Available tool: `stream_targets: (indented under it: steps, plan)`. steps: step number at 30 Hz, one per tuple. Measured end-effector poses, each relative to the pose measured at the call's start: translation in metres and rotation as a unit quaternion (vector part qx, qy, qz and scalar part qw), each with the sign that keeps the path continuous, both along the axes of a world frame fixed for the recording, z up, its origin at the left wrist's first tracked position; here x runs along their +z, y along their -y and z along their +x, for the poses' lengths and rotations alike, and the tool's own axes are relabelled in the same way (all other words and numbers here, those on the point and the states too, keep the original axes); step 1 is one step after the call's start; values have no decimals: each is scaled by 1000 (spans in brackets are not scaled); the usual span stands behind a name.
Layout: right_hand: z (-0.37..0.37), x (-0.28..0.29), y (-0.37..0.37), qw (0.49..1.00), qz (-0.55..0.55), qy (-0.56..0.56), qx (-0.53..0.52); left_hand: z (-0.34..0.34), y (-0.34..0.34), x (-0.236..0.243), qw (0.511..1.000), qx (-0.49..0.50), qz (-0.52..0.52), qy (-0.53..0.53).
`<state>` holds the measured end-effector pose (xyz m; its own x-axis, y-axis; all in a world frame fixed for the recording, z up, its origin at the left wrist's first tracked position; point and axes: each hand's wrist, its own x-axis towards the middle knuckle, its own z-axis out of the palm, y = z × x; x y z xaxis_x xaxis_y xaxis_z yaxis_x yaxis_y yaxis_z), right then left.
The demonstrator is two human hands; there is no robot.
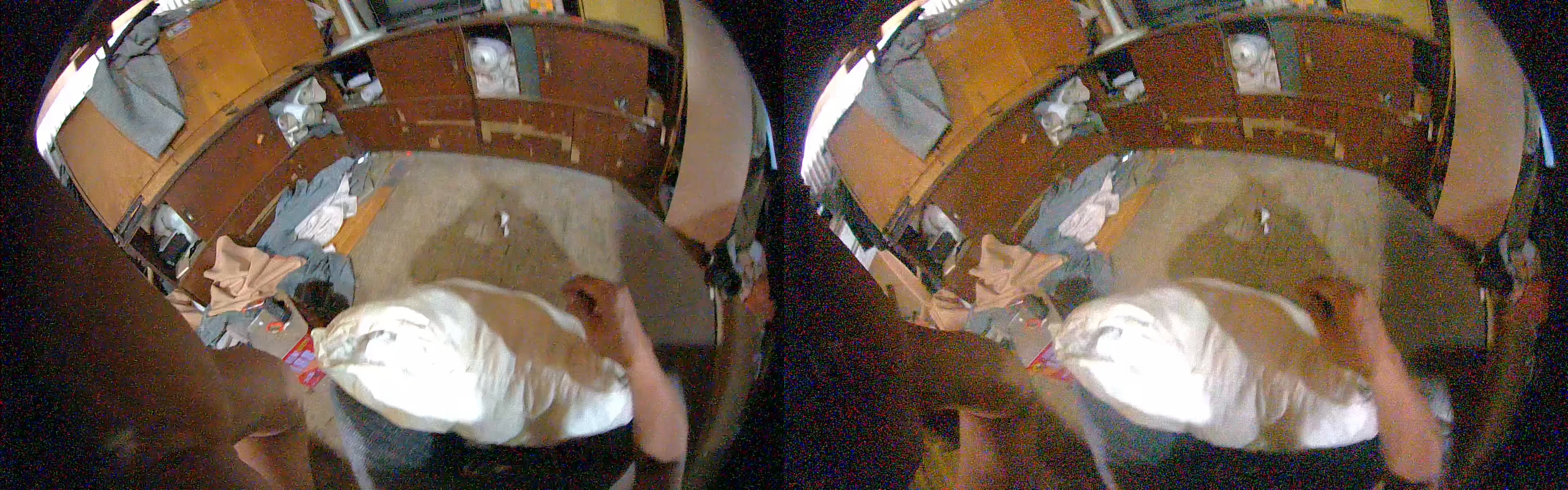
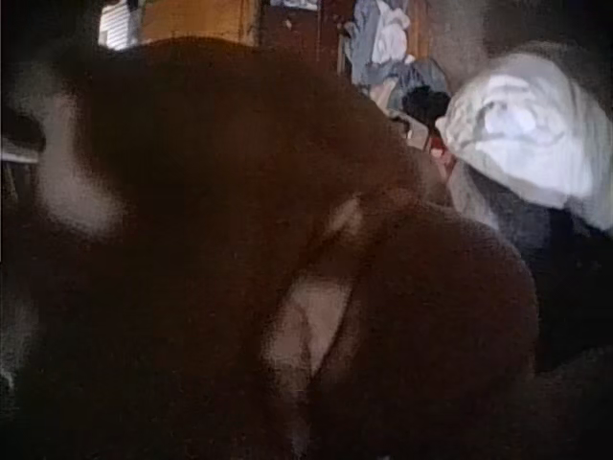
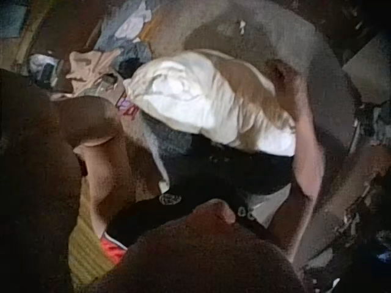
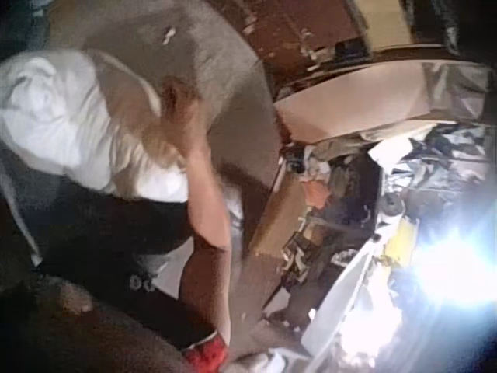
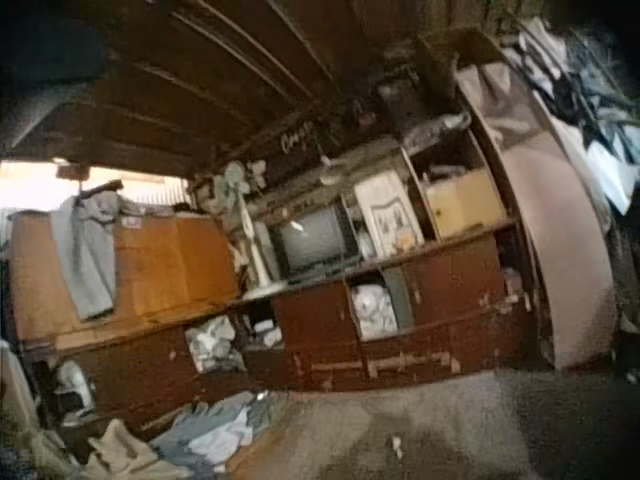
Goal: The person threads a needle with white thread, cuts the thread with scissors, and then sews a white pillow by hand. The person sits on the floor during the sewing process.
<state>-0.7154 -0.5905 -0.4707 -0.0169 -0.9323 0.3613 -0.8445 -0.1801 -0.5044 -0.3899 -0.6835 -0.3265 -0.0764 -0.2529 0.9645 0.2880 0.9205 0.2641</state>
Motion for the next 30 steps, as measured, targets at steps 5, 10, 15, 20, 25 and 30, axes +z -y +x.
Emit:
stream_targets:
  steps: [5, 10, 15, 20, 25, 30]
  plan:
    - [19, 23, -5, 997, -15, 70, 34, 15, -33, 17, 998, 54, -14, 17]
    - [10, 29, -11, 980, 9, 198, 29, 1, -34, 0, 990, 134, -35, 30]
    - [15, 77, -7, 888, 68, 438, 123, 2, -81, -55, 934, 186, -20, 304]
    - [55, 92, -1, 846, 71, 479, 221, 12, -96, -129, 851, 270, 45, 449]
    - [62, 53, -16, 818, 216, 496, 193, 24, -101, -152, 858, 314, 121, 389]
    - [76, 37, -10, 861, 135, 439, 218, 22, -101, -165, 894, 301, 146, 298]
